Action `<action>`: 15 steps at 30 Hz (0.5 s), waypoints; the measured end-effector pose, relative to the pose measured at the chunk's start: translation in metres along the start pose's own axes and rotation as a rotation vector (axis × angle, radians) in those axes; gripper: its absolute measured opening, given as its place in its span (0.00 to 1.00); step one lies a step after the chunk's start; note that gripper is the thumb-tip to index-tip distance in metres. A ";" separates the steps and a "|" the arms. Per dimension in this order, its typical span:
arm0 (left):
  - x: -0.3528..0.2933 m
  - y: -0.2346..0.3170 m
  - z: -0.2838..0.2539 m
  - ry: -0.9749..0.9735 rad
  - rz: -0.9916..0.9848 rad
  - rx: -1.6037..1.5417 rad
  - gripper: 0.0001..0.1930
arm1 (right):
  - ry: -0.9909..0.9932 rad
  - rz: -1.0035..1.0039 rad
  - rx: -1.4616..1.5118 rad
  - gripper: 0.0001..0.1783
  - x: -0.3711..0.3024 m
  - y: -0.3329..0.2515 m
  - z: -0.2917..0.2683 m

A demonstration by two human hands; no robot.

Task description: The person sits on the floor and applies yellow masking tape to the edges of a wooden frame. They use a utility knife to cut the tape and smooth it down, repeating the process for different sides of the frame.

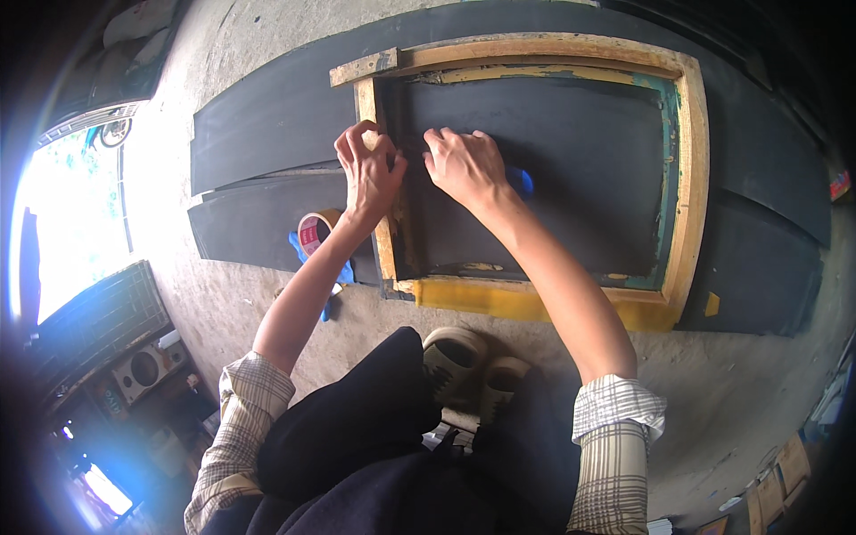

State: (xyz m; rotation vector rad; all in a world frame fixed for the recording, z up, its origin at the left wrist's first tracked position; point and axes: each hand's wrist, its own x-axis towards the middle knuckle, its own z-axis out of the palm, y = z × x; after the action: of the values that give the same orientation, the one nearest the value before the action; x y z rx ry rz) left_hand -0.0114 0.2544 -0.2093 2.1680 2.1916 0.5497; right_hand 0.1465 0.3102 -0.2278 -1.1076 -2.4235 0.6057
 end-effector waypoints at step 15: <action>-0.022 0.012 -0.015 -0.071 0.025 0.133 0.09 | -0.016 0.006 0.012 0.10 0.007 -0.004 0.003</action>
State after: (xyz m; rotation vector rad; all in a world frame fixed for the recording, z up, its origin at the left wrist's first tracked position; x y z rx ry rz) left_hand -0.0023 0.2288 -0.1975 2.2433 2.2276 0.3307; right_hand 0.1385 0.3123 -0.2267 -1.1099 -2.4271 0.6325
